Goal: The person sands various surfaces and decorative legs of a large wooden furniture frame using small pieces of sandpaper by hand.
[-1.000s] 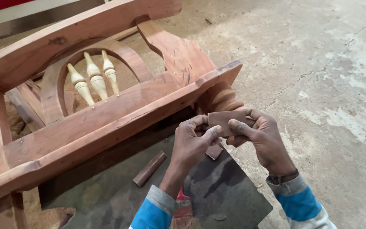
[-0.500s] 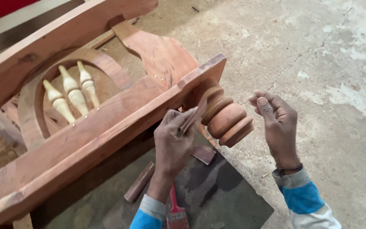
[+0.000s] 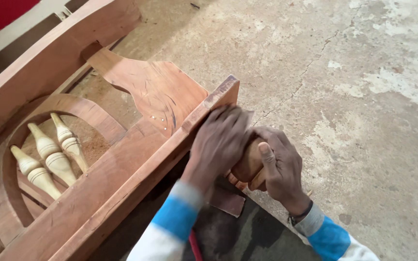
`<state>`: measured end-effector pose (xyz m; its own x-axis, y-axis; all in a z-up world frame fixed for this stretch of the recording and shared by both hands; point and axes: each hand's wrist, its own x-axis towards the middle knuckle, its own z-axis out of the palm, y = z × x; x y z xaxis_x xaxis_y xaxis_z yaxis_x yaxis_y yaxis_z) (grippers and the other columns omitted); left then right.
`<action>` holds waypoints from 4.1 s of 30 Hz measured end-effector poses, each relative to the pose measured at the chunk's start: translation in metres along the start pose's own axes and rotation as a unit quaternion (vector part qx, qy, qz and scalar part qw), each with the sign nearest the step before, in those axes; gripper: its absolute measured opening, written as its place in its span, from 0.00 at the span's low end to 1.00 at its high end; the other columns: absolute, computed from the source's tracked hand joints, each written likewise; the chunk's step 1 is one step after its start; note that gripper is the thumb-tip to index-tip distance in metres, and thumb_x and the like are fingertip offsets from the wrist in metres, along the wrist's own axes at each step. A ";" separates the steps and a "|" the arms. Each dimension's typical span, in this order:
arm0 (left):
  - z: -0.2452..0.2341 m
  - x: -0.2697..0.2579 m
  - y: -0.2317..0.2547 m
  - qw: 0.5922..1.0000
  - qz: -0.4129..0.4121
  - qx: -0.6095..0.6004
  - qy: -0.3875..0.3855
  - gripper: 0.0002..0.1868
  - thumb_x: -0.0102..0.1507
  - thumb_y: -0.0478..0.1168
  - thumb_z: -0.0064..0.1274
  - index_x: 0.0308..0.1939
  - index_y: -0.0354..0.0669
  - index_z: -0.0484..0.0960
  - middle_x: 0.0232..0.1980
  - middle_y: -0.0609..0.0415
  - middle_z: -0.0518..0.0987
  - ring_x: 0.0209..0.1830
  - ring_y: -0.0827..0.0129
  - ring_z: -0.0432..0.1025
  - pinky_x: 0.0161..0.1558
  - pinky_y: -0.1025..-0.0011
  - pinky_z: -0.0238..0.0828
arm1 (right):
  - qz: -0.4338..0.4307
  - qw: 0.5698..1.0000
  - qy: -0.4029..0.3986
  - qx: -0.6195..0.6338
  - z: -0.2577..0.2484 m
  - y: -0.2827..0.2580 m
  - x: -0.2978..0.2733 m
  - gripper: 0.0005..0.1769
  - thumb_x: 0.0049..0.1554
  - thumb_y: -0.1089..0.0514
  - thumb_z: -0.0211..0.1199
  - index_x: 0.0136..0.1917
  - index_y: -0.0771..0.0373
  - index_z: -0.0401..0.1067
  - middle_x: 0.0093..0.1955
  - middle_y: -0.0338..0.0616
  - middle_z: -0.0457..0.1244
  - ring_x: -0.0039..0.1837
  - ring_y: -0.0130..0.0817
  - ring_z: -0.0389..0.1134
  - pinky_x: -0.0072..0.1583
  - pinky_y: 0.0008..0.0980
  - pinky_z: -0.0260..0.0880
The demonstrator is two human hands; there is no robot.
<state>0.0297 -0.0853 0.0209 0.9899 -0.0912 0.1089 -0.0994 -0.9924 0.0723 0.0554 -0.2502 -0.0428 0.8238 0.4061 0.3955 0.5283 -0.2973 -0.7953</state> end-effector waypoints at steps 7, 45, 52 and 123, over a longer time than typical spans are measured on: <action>-0.001 -0.049 0.004 0.987 0.036 0.018 0.157 0.25 0.72 0.46 0.39 0.70 0.41 0.74 0.73 0.48 0.72 0.76 0.61 0.63 0.77 0.61 0.50 | 0.031 0.996 0.019 0.077 0.003 0.010 -0.001 0.32 0.71 0.43 0.42 0.70 0.72 0.68 0.65 0.58 0.67 0.68 0.47 0.69 0.68 0.39 0.66; 0.017 0.013 0.003 0.995 0.017 0.002 -0.103 0.23 0.73 0.40 0.32 0.69 0.41 0.72 0.59 0.56 0.83 0.67 0.63 0.70 0.81 0.44 0.23 | 0.062 0.992 0.013 0.112 0.004 0.012 -0.003 0.40 0.70 0.35 0.37 0.77 0.71 0.58 0.67 0.55 0.67 0.64 0.44 0.73 0.66 0.37 0.72; 0.002 -0.034 0.002 0.986 0.041 -0.034 0.156 0.22 0.71 0.44 0.36 0.65 0.46 0.76 0.58 0.53 0.84 0.67 0.51 0.69 0.77 0.44 0.29 | 0.079 0.991 0.030 0.108 0.007 0.012 -0.005 0.41 0.68 0.36 0.38 0.80 0.71 0.53 0.64 0.53 0.69 0.62 0.43 0.74 0.64 0.36 0.72; 0.112 0.134 -0.004 0.960 0.052 -0.043 -0.270 0.10 0.58 0.43 0.53 0.42 0.51 0.86 0.47 0.51 0.82 0.51 0.50 0.75 0.54 0.45 0.70 | 0.081 0.981 0.123 0.125 0.020 0.025 -0.010 0.39 0.69 0.40 0.38 0.82 0.70 0.49 0.70 0.53 0.60 0.72 0.42 0.59 0.74 0.41 0.54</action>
<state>0.1737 -0.1032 -0.0758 0.8801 -0.2424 -0.4082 -0.1858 -0.9671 0.1736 0.0564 -0.2445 -0.0762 0.9341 0.1403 0.3283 0.3439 -0.1064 -0.9330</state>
